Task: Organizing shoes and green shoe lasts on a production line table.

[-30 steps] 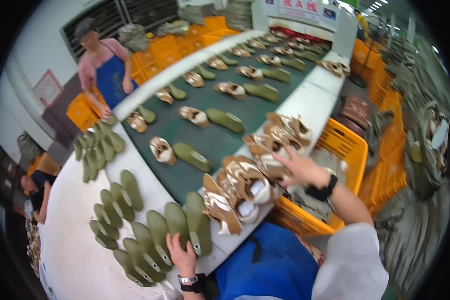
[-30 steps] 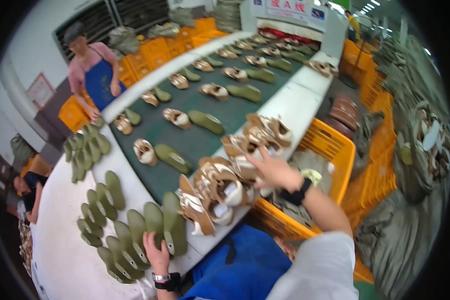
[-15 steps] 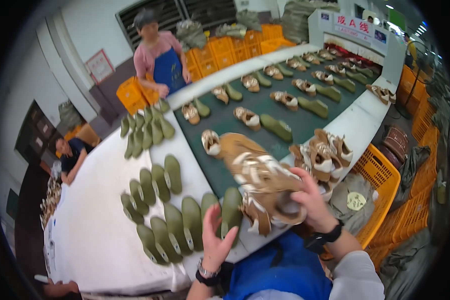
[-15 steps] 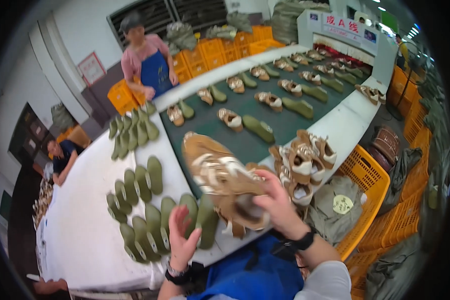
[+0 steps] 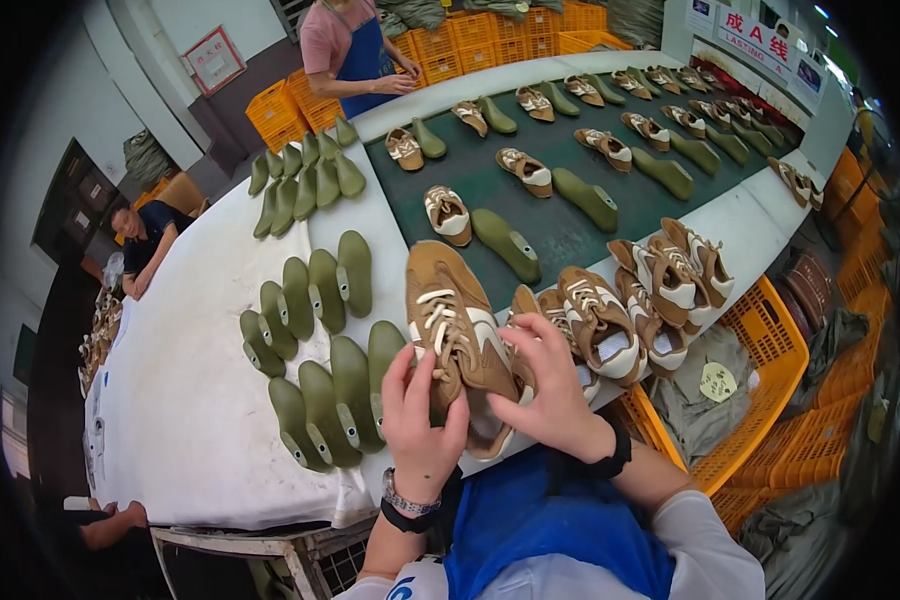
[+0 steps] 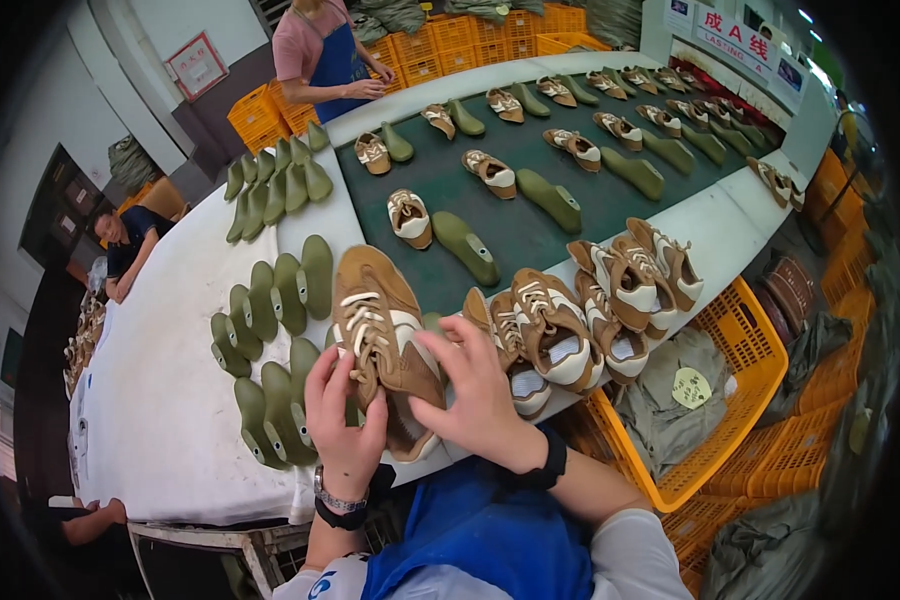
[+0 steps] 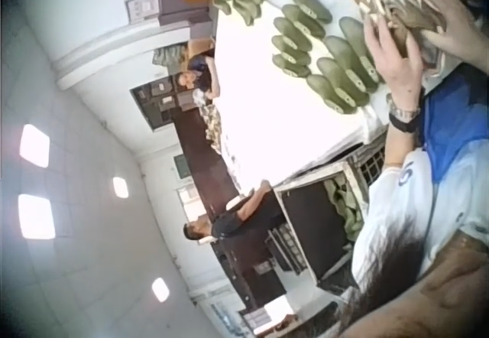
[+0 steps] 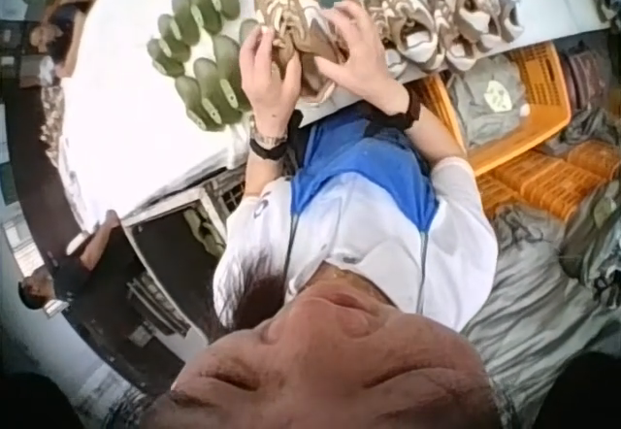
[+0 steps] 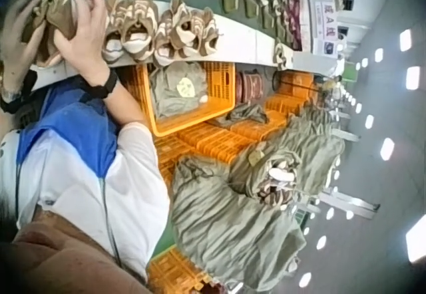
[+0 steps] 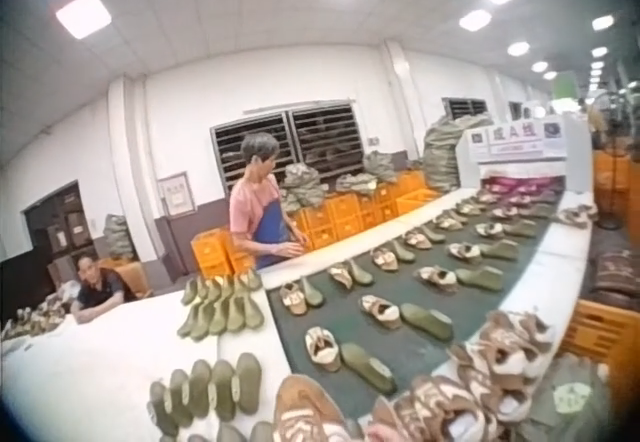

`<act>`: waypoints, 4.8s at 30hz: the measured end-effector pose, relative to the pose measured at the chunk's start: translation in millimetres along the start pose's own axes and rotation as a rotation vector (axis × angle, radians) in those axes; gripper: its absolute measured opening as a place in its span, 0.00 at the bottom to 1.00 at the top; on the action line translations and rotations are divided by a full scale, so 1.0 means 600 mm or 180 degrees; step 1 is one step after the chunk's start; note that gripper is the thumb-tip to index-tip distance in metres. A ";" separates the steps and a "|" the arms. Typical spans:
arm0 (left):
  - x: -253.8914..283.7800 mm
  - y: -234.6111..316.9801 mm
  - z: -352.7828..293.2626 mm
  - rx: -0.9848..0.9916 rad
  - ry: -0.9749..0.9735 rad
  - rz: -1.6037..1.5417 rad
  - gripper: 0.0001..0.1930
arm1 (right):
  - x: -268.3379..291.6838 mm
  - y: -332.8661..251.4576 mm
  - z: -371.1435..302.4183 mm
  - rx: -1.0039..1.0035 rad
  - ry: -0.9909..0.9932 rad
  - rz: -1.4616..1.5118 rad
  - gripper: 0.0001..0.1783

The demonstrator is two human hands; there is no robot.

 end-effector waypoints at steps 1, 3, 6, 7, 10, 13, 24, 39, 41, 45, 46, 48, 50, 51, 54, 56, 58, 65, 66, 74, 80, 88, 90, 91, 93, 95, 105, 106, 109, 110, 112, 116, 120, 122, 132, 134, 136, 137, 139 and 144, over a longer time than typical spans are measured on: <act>-0.005 0.006 -0.002 -0.0117 -0.0065 0.0143 0.26 | 0.008 -0.017 0.005 0.0098 0.0197 -0.0181 0.30; -0.013 0.011 -0.002 -0.0213 -0.0106 0.0294 0.24 | -0.002 -0.024 0.004 0.0302 0.0154 -0.0193 0.28; -0.008 -0.006 -0.003 0.0071 0.0061 -0.0006 0.22 | -0.013 -0.019 0.005 0.0235 0.0101 0.0259 0.24; -0.003 -0.008 -0.008 0.0103 0.0262 -0.0218 0.20 | -0.012 -0.014 0.005 0.0264 0.0190 0.0370 0.23; 0.002 0.048 -0.013 -0.0646 0.0297 0.0739 0.18 | -0.014 -0.010 0.000 0.0339 0.0298 0.0590 0.22; -0.008 0.047 -0.012 -0.0378 0.0033 0.0749 0.17 | -0.016 -0.012 -0.004 0.0434 0.0325 0.0734 0.20; -0.006 0.037 -0.019 -0.0327 -0.0130 0.0502 0.19 | -0.020 0.006 -0.013 0.0196 0.0499 0.1105 0.17; -0.005 0.040 -0.034 -0.0820 -0.0696 -0.0021 0.08 | -0.013 0.045 -0.013 -0.0275 0.0206 0.1694 0.20; 0.009 0.024 -0.029 -0.0321 -0.0314 -0.0288 0.13 | -0.009 0.026 -0.013 -0.0026 0.0155 0.1308 0.18; 0.030 -0.020 -0.040 0.0183 0.0456 -0.1235 0.17 | 0.000 -0.033 -0.018 0.0756 -0.0074 0.0656 0.19; 0.033 -0.025 -0.044 0.0190 0.0463 -0.1242 0.17 | 0.003 -0.038 -0.018 0.0756 -0.0085 0.0651 0.19; 0.020 -0.033 -0.049 0.0251 -0.0096 -0.0810 0.19 | -0.009 -0.044 -0.014 0.0617 -0.0478 0.0911 0.21; 0.030 -0.023 -0.046 0.0189 -0.0019 -0.0499 0.17 | -0.008 -0.030 0.000 0.0237 -0.0735 0.1282 0.20; 0.032 -0.015 -0.044 0.0091 -0.0030 -0.0270 0.15 | -0.004 -0.019 0.006 0.0105 -0.0790 0.1364 0.18; 0.036 0.006 -0.044 -0.0109 0.0003 0.0114 0.13 | 0.015 -0.026 0.042 0.0183 -0.0671 0.1239 0.12; 0.042 0.019 -0.042 -0.0209 0.0054 0.0278 0.13 | 0.016 -0.066 0.056 0.0873 -0.0824 0.0849 0.09; 0.042 0.038 -0.039 -0.0503 -0.0009 0.0445 0.14 | 0.012 -0.083 0.070 0.1153 -0.0971 0.0612 0.10; 0.019 0.050 -0.040 -0.0686 -0.0304 0.0593 0.14 | -0.059 -0.099 0.064 0.1662 -0.2018 -0.1102 0.04; 0.020 0.050 -0.040 -0.0685 -0.0304 0.0587 0.14 | -0.057 -0.100 0.066 0.1756 -0.1900 -0.0858 0.04; 0.033 0.048 -0.037 -0.0588 -0.0217 0.0401 0.12 | -0.006 -0.030 0.097 0.0470 -0.0840 0.0996 0.05; 0.044 0.009 -0.052 -0.0263 0.0053 0.0512 0.13 | -0.012 -0.022 0.053 0.0005 -0.1440 0.0674 0.31; 0.051 0.004 -0.045 -0.0139 0.0228 0.0333 0.10 | -0.003 -0.016 0.001 0.0226 -0.0021 0.0583 0.19; 0.058 -0.010 -0.046 -0.0095 0.0324 0.0210 0.10 | -0.013 -0.030 -0.002 0.0522 -0.0158 0.0589 0.18; 0.067 -0.014 -0.046 -0.0102 0.0456 0.0175 0.10 | -0.026 -0.041 -0.001 0.0663 -0.0470 0.0533 0.18; 0.078 -0.031 -0.053 -0.0069 0.0643 0.0118 0.10 | -0.029 -0.036 0.017 0.0172 -0.0977 0.1156 0.18; 0.085 -0.025 -0.059 -0.0148 0.0609 0.0241 0.11 | -0.037 -0.024 0.030 -0.0108 -0.1292 0.1844 0.16; 0.065 0.038 -0.060 -0.0965 0.0040 0.0662 0.13 | -0.014 -0.079 0.081 0.0807 -0.1009 0.0218 0.06; 0.067 0.040 -0.059 -0.0965 0.0037 0.0662 0.13 | -0.017 -0.079 0.082 0.0772 -0.1008 0.0028 0.06; 0.061 0.045 -0.057 -0.1002 -0.0092 0.0672 0.12 | -0.025 -0.065 0.082 0.0559 -0.1133 0.0101 0.06; 0.061 0.038 -0.058 -0.0933 -0.0030 0.0604 0.12 | -0.030 -0.055 0.082 0.0390 -0.1262 0.0373 0.05; 0.065 0.025 -0.064 -0.0843 0.0041 0.0564 0.11 | -0.042 -0.027 0.090 -0.0253 -0.1815 0.1143 0.04; 0.065 0.001 -0.063 -0.0531 -0.0014 0.0185 0.11 | -0.081 0.020 0.060 -0.1503 -0.2648 0.2642 0.07; 0.060 -0.010 -0.057 -0.0289 0.0083 0.0368 0.12 | -0.083 0.030 0.051 -0.1295 -0.2089 0.2465 0.17; 0.067 -0.014 -0.054 -0.0196 0.0223 0.0347 0.11 | -0.047 -0.026 0.050 -0.0079 -0.1639 0.1128 0.28; 0.078 -0.050 -0.046 0.0110 0.0430 -0.0171 0.11 | -0.022 0.021 0.009 0.0083 0.0334 0.1135 0.17; 0.076 -0.045 -0.043 0.0041 0.0360 -0.0105 0.11 | -0.041 0.000 0.013 0.0326 -0.0120 0.0906 0.17; 0.068 -0.042 -0.043 0.0123 0.0213 -0.0135 0.11 | -0.039 -0.027 0.022 0.0416 -0.0247 0.0628 0.17; 0.071 -0.037 -0.043 0.0032 0.0288 0.0021 0.12 | -0.039 -0.048 0.025 0.0542 -0.0340 0.0345 0.18; 0.075 -0.028 -0.041 -0.0063 0.0377 0.0175 0.13 | -0.040 -0.072 0.025 0.0716 -0.0447 -0.0004 0.19; 0.074 0.004 -0.047 -0.0512 0.0543 0.0476 0.18 | -0.038 -0.092 0.023 0.0883 -0.0186 -0.0149 0.17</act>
Point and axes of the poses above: each hand's wrist, its own z-axis towards the middle knuckle, its own x-axis out of the back of the hand, y = z × x, the point moved 10 cm from there along z, towards the middle knuckle, and after that the axes turned 5 degrees about -y, right-handed, at the moved point
